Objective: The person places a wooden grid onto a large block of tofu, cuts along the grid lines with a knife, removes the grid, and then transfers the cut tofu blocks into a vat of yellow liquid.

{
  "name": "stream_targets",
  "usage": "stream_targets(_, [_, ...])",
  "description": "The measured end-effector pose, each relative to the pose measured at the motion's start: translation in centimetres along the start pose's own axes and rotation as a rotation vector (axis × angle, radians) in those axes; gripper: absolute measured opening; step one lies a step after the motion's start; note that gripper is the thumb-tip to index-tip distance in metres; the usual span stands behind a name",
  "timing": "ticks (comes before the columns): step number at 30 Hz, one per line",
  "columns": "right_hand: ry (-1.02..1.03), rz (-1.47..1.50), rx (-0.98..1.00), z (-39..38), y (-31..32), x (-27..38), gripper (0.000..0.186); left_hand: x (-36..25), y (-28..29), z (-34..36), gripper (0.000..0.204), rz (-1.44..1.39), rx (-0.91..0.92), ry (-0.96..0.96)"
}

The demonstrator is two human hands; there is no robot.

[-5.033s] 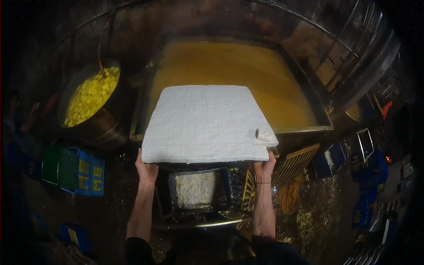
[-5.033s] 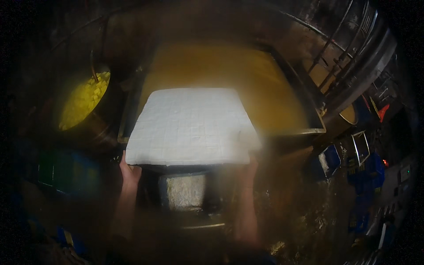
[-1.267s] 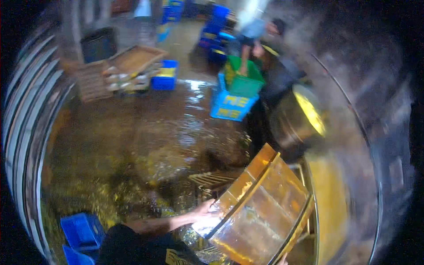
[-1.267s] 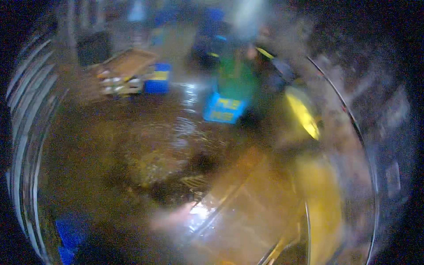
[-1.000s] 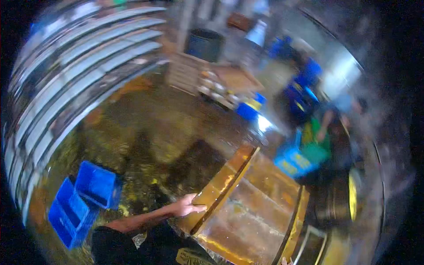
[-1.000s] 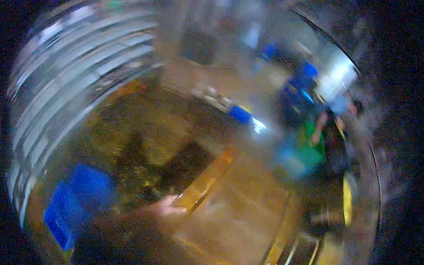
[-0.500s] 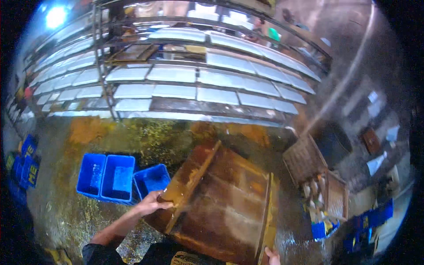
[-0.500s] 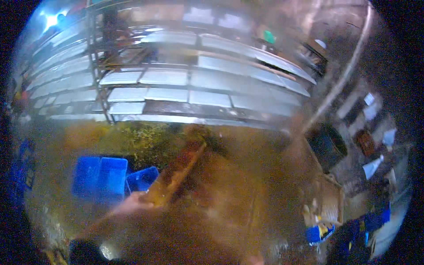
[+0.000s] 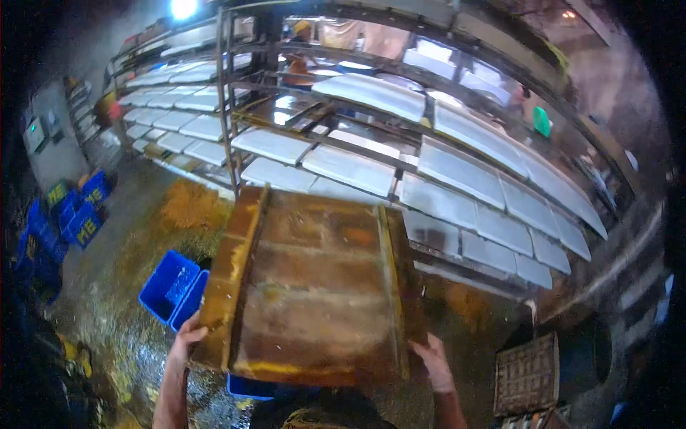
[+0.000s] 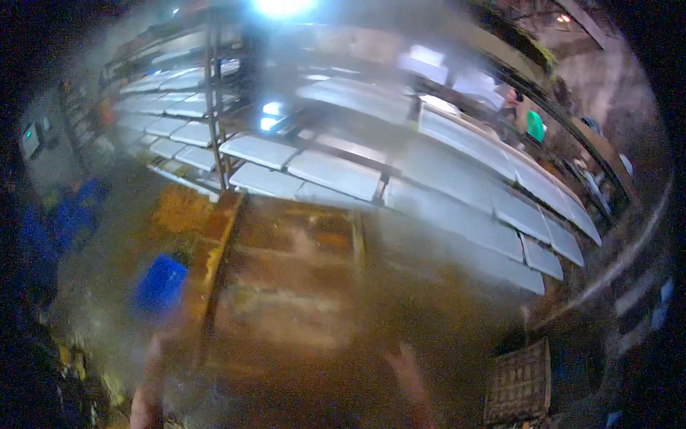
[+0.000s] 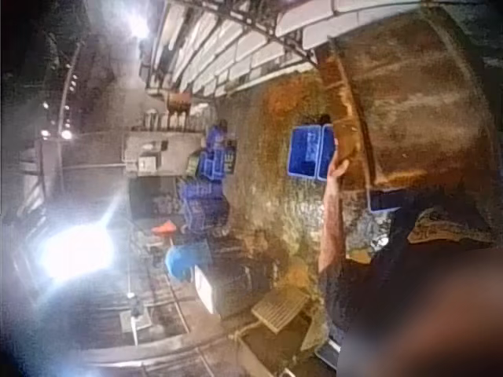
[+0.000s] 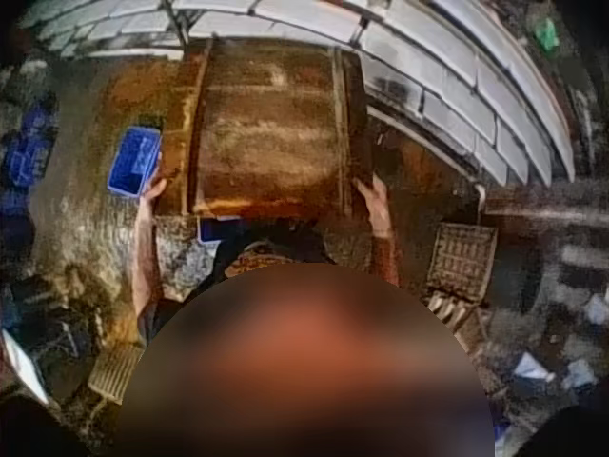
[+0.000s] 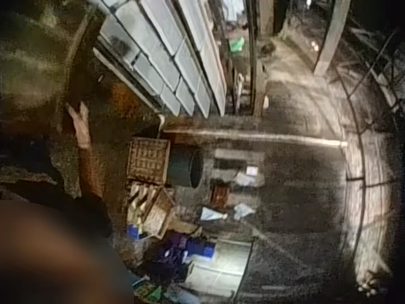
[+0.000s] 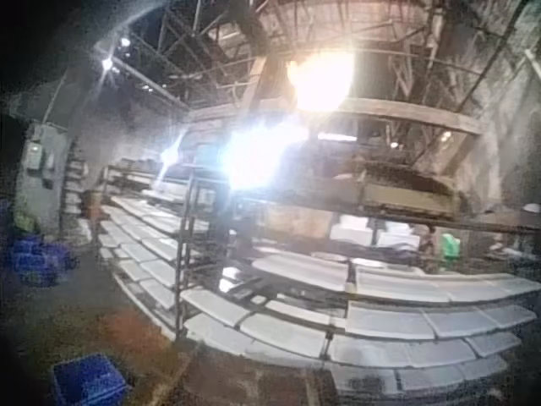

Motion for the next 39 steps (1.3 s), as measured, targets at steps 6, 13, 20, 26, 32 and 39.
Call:
stream_targets(6, [0.125, -0.071, 0.178, 17.1, -15.0, 11.3, 0.040, -2.6, 2.7, 10.0, 0.039, 0.248, -0.492, -0.183])
stream_targets(13, [0.307, -0.040, 0.173, 38.1, -34.9, 17.7, 0.041, -8.9, 10.6, 38.4, 0.033, 0.325, -0.584, -0.198])
stream_targets(20, [0.041, 0.113, -0.191, 57.4, -53.5, 26.1, 0.039, -13.4, 17.9, 78.3, 0.028, 0.063, -0.689, -0.241])
stream_targets(26, [0.342, -0.168, -0.358, 71.8, -59.8, 31.4, 0.042, -17.4, 11.6, 100.6, 0.037, 0.224, -0.872, -0.422])
stream_targets(32, [0.401, -0.355, -0.536, 77.2, -63.6, 34.6, 0.048, -21.7, 9.2, 113.4, 0.050, 0.563, -1.001, -0.546])
stream_targets(39, [0.556, -0.649, -0.351, 71.4, -62.7, 27.5, 0.049, -12.7, 12.3, 114.4, 0.056, 0.273, -0.711, -0.568])
Point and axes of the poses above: each hand's wrist, its own z-axis towards the middle knuckle, its own y-axis out of the back of the hand, x = y × z, the point moved 7 cm from there along z, towards the middle knuckle, and after that the axes turned 13 degrees about -x, right-handed, at the moved point
